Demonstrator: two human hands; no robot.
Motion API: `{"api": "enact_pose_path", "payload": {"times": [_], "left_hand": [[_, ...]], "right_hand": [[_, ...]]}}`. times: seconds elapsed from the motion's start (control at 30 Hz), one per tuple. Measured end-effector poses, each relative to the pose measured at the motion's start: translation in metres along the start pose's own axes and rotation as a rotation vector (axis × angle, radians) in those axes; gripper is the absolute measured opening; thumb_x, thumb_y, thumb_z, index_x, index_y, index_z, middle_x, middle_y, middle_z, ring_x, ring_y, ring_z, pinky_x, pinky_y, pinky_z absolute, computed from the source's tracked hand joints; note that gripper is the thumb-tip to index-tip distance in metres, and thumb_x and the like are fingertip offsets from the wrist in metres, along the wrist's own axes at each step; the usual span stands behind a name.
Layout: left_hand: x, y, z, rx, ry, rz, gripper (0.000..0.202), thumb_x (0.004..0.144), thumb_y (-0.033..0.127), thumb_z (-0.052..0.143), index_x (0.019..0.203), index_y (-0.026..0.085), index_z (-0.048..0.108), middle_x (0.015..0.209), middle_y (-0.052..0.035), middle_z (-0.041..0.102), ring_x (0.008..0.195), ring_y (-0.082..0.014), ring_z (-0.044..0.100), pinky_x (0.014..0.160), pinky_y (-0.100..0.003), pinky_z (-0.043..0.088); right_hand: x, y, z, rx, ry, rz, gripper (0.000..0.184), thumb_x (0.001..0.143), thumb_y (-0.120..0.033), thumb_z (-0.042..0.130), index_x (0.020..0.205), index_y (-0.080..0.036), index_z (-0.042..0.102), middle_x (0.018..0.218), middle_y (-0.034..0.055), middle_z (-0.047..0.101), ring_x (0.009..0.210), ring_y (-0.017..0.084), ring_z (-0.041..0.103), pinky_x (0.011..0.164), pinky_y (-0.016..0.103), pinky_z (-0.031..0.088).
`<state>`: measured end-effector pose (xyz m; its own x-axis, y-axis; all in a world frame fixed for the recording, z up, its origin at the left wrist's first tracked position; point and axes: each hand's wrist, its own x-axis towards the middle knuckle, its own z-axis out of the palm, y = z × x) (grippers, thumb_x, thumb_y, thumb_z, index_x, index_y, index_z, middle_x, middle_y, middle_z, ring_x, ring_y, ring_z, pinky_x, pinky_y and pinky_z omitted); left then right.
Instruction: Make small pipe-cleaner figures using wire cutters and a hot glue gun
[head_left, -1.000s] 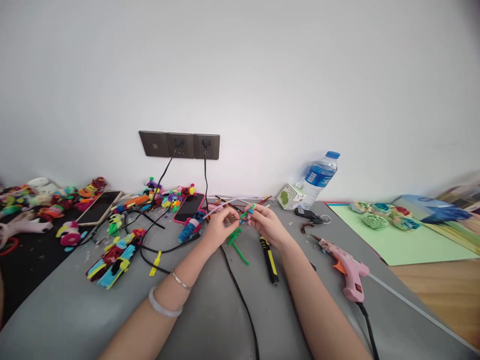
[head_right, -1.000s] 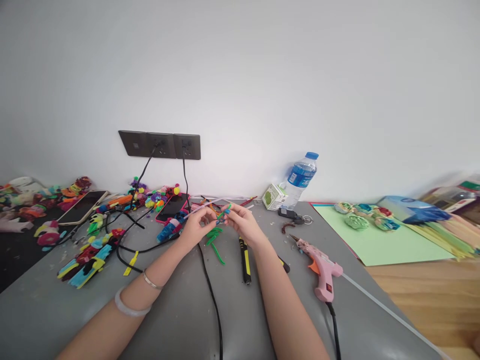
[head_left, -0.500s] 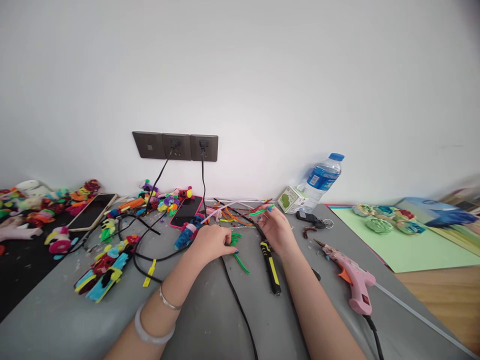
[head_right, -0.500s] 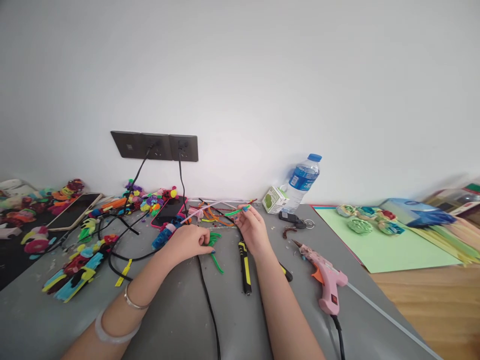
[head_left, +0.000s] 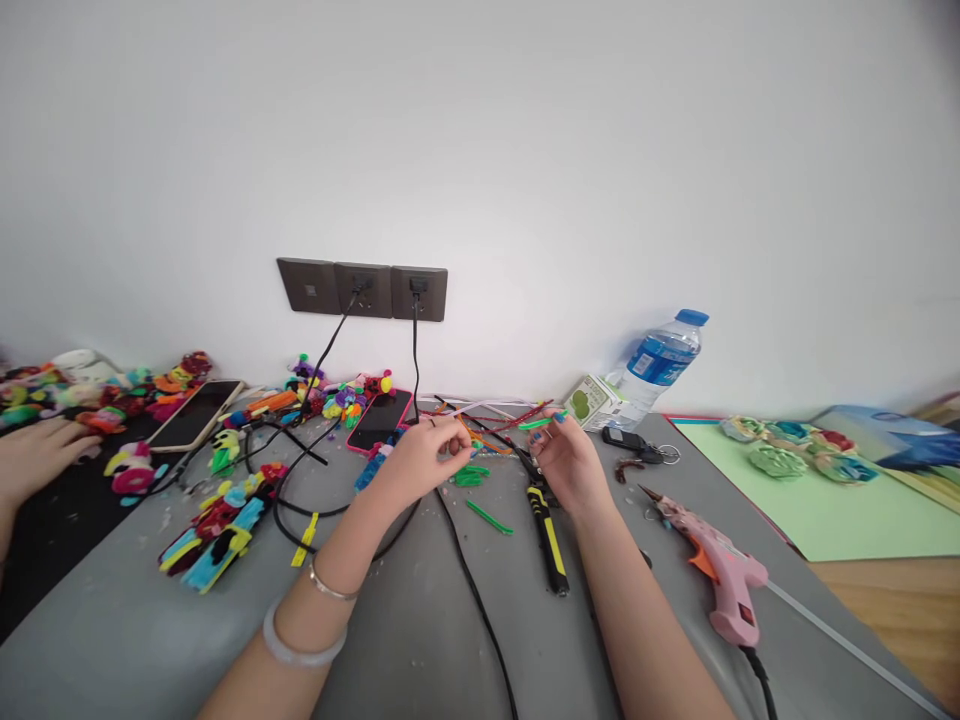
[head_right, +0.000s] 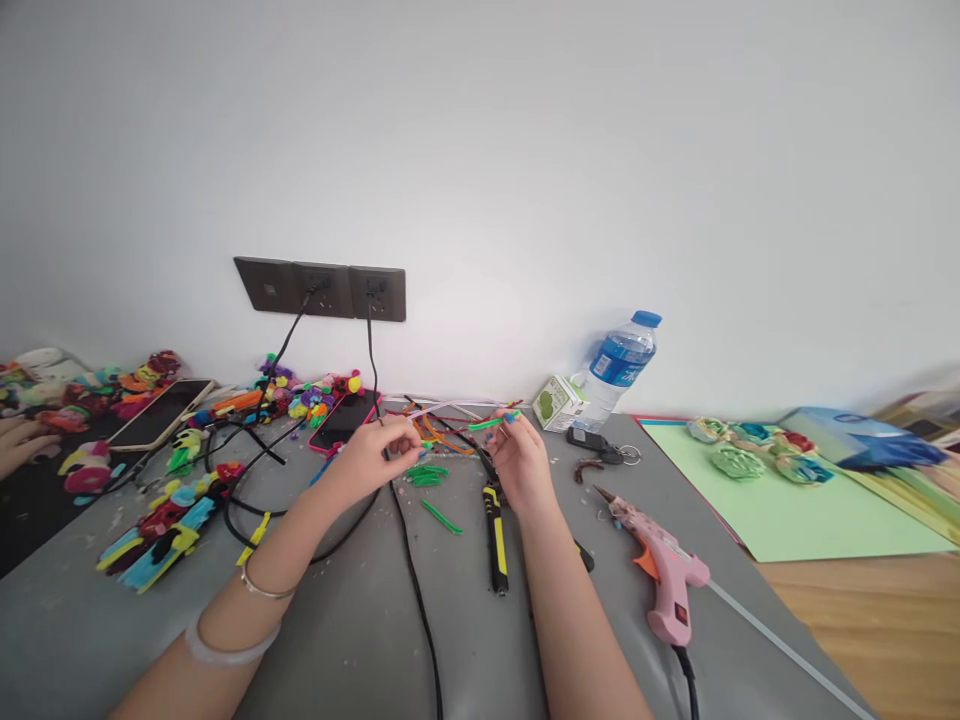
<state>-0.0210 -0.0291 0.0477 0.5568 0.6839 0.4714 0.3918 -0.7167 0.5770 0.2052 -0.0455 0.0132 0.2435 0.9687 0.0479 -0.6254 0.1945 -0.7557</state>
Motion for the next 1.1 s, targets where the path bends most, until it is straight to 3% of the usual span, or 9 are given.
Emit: {"api": "enact_pose_path", "payload": {"times": [0.07, 0.13, 0.2, 0.33, 0.57, 0.9, 1.1], "left_hand": [[0.001, -0.003, -0.012, 0.042, 0.185, 0.037, 0.008, 0.086, 0.017, 0.054, 0.079, 0.019, 0.058, 0.076, -0.0004, 0.061, 0.071, -0.0126, 0.057, 0.068, -0.023, 0.044], [0.002, -0.01, -0.022, 0.118, 0.393, -0.025, 0.008, 0.086, 0.018, 0.055, 0.078, 0.019, 0.058, 0.072, -0.0003, 0.061, 0.069, -0.0137, 0.056, 0.07, -0.025, 0.044], [0.001, -0.019, -0.028, 0.158, 0.445, -0.16, 0.007, 0.083, 0.017, 0.056, 0.076, 0.019, 0.057, 0.069, 0.0005, 0.06, 0.066, -0.0142, 0.056, 0.069, -0.026, 0.044], [0.0, -0.04, -0.024, 0.076, 0.259, -0.365, 0.007, 0.08, 0.018, 0.054, 0.074, 0.018, 0.057, 0.066, 0.0007, 0.061, 0.062, -0.014, 0.057, 0.061, -0.024, 0.043], [-0.003, -0.054, -0.009, 0.162, 0.046, -0.435, 0.011, 0.08, 0.016, 0.053, 0.069, 0.017, 0.057, 0.064, -0.0009, 0.063, 0.06, -0.0148, 0.055, 0.059, -0.026, 0.038], [-0.002, -0.048, -0.015, 0.105, 0.149, -0.413, 0.009, 0.082, 0.02, 0.054, 0.073, 0.017, 0.056, 0.064, 0.0005, 0.059, 0.061, -0.0139, 0.054, 0.061, -0.025, 0.039], [0.002, -0.026, 0.0, 0.182, 0.123, -0.271, 0.008, 0.086, 0.019, 0.054, 0.08, 0.019, 0.058, 0.067, 0.0023, 0.062, 0.063, -0.0132, 0.055, 0.084, -0.032, 0.04]], "right_hand": [[0.001, 0.0, -0.001, 0.007, -0.004, 0.003, 0.015, 0.068, -0.028, 0.078, 0.075, -0.024, 0.066, 0.067, -0.0044, 0.061, 0.058, 0.008, 0.054, 0.055, 0.019, 0.048], [0.001, 0.0, -0.001, 0.014, -0.007, 0.006, 0.016, 0.067, -0.029, 0.079, 0.076, -0.024, 0.066, 0.066, -0.005, 0.06, 0.058, 0.007, 0.053, 0.054, 0.017, 0.047], [0.0, 0.0, 0.0, 0.022, -0.005, 0.012, 0.018, 0.065, -0.029, 0.08, 0.076, -0.024, 0.067, 0.066, -0.0056, 0.06, 0.058, 0.006, 0.053, 0.054, 0.015, 0.047], [0.0, 0.0, 0.0, 0.009, -0.013, 0.026, 0.018, 0.066, -0.031, 0.08, 0.076, -0.024, 0.068, 0.068, -0.0051, 0.062, 0.057, 0.006, 0.052, 0.054, 0.017, 0.047], [0.0, -0.004, 0.0, -0.047, -0.027, 0.038, 0.014, 0.068, -0.031, 0.078, 0.074, -0.024, 0.068, 0.068, -0.0035, 0.063, 0.055, 0.009, 0.051, 0.051, 0.021, 0.047], [-0.002, -0.004, 0.001, -0.038, -0.065, 0.091, 0.018, 0.066, -0.034, 0.08, 0.075, -0.024, 0.069, 0.064, -0.004, 0.062, 0.056, 0.008, 0.053, 0.051, 0.019, 0.047], [-0.002, -0.006, 0.0, -0.062, -0.069, 0.085, 0.019, 0.066, -0.035, 0.08, 0.076, -0.024, 0.068, 0.064, -0.0038, 0.061, 0.055, 0.009, 0.053, 0.05, 0.02, 0.047]]}}
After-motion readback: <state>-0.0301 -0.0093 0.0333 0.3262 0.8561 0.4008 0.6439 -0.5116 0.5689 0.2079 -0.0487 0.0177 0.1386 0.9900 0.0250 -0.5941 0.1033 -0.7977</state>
